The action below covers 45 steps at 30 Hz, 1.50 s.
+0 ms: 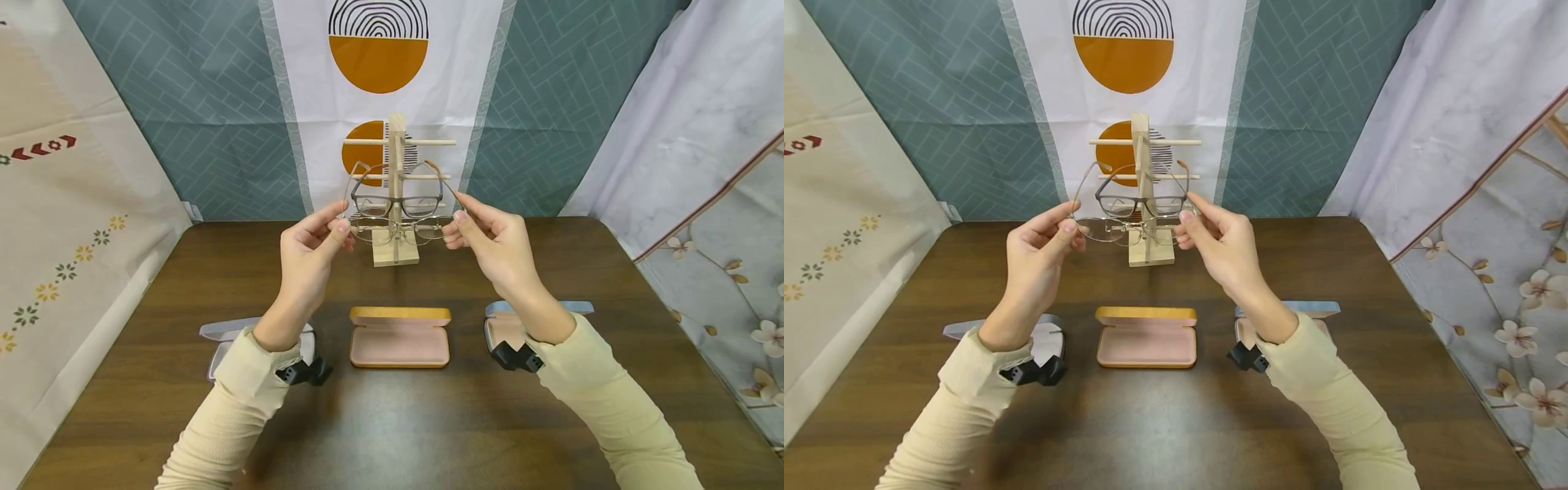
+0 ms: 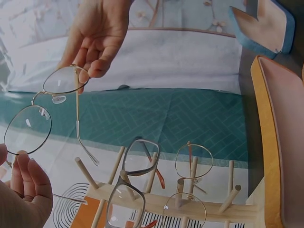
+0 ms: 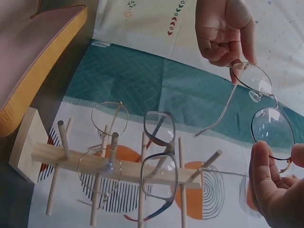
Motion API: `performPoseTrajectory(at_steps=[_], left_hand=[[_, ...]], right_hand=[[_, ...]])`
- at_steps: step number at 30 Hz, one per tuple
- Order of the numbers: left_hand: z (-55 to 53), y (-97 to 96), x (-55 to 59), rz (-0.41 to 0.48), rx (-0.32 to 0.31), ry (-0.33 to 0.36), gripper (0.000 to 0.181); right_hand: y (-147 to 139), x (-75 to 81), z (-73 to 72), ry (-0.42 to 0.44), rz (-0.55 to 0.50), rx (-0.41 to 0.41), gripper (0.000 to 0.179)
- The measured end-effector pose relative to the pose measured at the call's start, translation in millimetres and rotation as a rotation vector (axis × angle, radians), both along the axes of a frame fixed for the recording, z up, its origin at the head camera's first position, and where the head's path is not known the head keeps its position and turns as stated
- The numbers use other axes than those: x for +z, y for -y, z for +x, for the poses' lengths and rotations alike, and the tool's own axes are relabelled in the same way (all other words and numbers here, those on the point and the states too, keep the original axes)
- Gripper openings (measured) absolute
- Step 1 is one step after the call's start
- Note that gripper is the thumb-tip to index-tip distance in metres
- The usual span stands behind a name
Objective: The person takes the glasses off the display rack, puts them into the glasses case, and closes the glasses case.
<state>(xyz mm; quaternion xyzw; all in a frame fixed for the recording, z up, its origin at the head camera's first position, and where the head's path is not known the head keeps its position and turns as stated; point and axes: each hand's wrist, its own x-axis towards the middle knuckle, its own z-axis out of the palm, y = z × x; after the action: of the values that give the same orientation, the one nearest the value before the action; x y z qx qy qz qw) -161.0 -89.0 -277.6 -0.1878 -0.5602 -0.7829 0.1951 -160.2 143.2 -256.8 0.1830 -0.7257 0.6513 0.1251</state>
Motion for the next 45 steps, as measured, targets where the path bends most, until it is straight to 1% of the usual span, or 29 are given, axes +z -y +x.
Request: performPoseTrajectory(at_steps=[12, 16, 25, 35, 39, 45], left_hand=[[9.1, 0.1, -5.4, 0.014, -0.025, -0.004, 0.028], [12.2, 0.2, -7.8, 0.009, -0.027, -0.008, 0.029], [17.0, 2.1, -14.5, 0.000, -0.044, -0.023, 0.029], [22.5, 4.3, -21.4, 0.011, -0.057, -0.024, 0.030], [25.5, 4.5, -24.5, 0.008, -0.057, -0.013, 0.032], [29.6, 5.6, -30.1, 0.018, -0.060, 0.002, 0.030]], right_hand=[[-2, -4.9, 9.4, 0.020, 0.044, 0.002, 0.039], [-2, -6.6, 12.7, 0.024, 0.036, 0.001, 0.038], [-3, -12.0, 18.1, 0.009, 0.034, 0.020, 0.039], [-3, -18.2, 22.8, -0.017, 0.061, 0.010, 0.036], [-2, -21.3, 25.7, -0.020, 0.054, 0.005, 0.036], [-2, -26.0, 30.1, -0.013, 0.040, 0.018, 0.037]])
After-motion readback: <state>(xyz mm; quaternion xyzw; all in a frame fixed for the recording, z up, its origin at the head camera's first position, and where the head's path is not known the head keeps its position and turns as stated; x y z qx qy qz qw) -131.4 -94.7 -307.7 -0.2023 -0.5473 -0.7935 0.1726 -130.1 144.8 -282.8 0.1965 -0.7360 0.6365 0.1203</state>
